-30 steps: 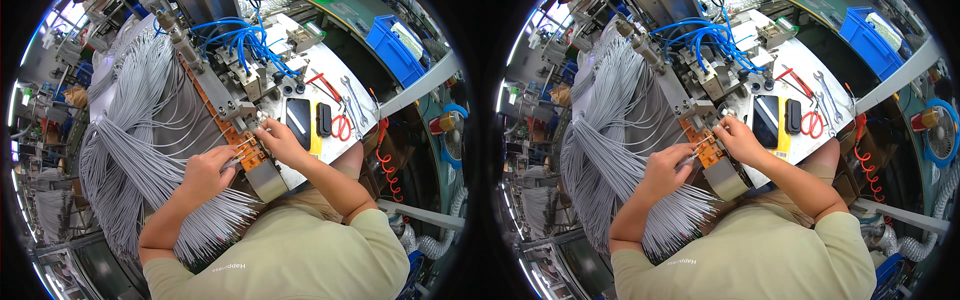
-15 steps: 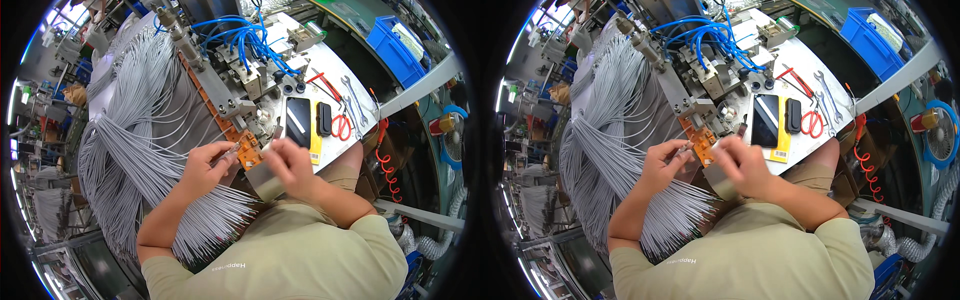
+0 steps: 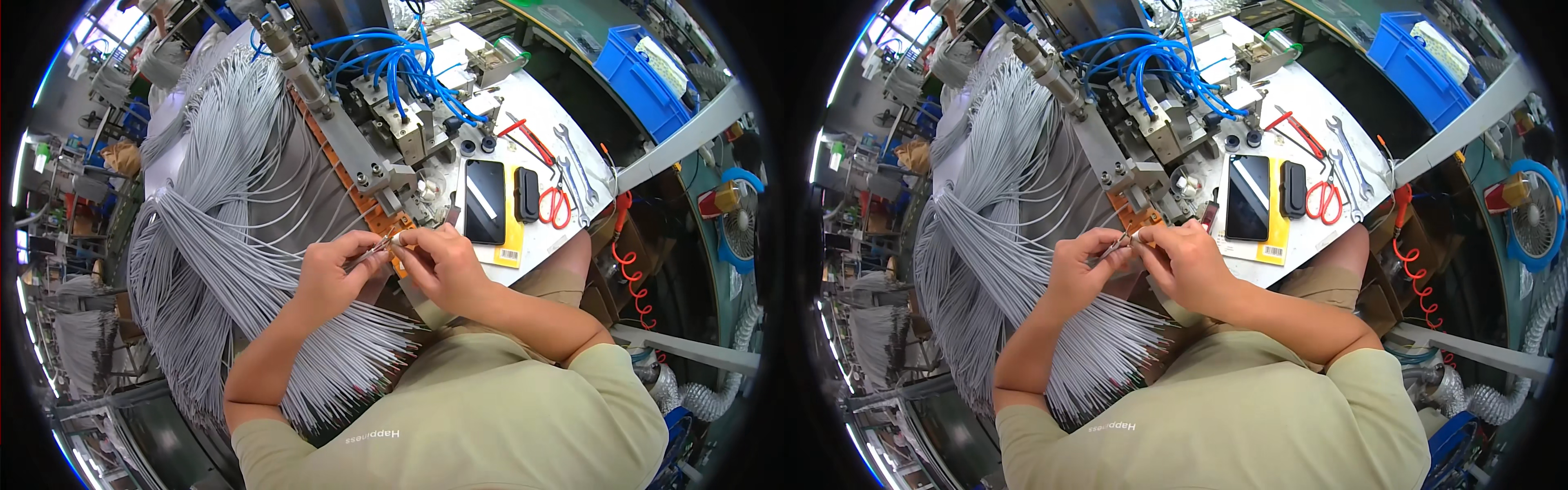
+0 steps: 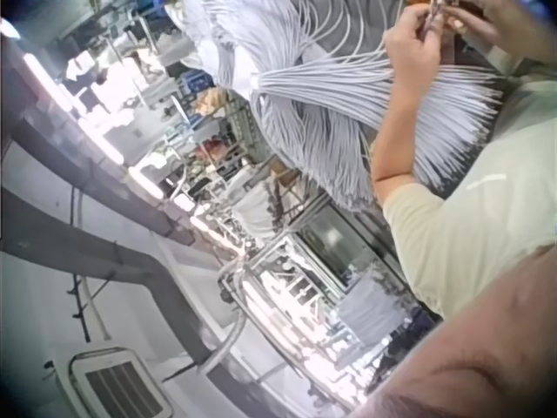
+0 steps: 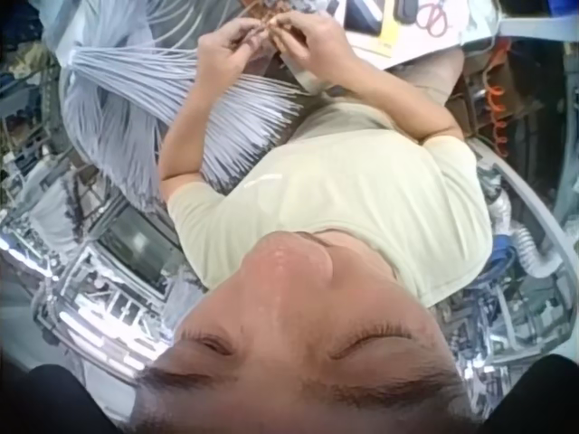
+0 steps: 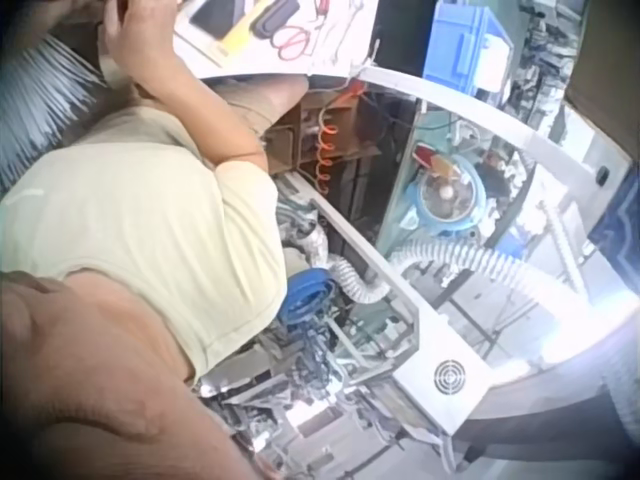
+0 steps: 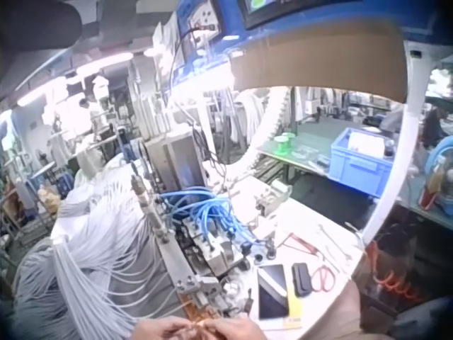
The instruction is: The person arranges a bundle of cables on a workstation and inserts individual wire ends one by one into a machine fixture by hand.
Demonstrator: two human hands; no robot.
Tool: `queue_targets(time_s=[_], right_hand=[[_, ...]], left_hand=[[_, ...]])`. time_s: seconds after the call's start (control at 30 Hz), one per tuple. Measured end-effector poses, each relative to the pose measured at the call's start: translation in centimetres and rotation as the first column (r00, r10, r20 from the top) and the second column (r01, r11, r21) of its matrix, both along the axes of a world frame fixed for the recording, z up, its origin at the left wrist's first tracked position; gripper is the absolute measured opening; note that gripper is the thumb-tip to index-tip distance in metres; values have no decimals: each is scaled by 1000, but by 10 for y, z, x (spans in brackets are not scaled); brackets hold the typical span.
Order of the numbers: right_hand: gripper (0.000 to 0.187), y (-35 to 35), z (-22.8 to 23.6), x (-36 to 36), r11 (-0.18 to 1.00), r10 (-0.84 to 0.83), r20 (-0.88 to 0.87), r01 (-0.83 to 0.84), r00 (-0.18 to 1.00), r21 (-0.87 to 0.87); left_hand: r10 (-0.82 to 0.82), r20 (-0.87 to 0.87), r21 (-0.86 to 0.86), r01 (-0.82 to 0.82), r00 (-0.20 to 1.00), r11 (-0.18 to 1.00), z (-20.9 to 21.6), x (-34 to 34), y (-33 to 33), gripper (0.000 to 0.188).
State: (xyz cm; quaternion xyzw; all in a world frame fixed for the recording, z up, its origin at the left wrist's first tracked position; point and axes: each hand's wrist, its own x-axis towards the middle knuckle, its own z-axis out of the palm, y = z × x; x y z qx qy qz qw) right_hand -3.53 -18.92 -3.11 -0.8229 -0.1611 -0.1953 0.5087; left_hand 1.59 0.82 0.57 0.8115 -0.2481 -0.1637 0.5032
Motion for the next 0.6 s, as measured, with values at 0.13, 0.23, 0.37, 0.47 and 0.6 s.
queue_targets(time_s=[0.13, 0.23, 0.37, 0.47, 0.6], right_hand=[[10, 2, -3, 3, 1000, -5, -7, 6, 1000, 25], [11, 1, -1, 3, 1000, 9, -40, -8, 999, 27], [12, -4, 3, 3, 998, 68, -102, -66, 992, 20], [13, -9, 3, 7, 991, 136, -117, -135, 984, 18], [13, -13, -3, 12, 983, 169, 69, -163, 983, -88]], left_hand=[[-24, 9, 29, 24, 1000, 999, 4, 0, -1, 17], [-21, 18, 14, 21, 1000, 1000, 7, -1, -4, 16], [-50, 15, 40, 50, 999, 998, 7, -3, -3, 15], [-69, -57, 22, 70, 996, 997, 9, -2, -2, 14], [-86, -194, -32, 81, 977, 996, 12, -1, -2, 14]])
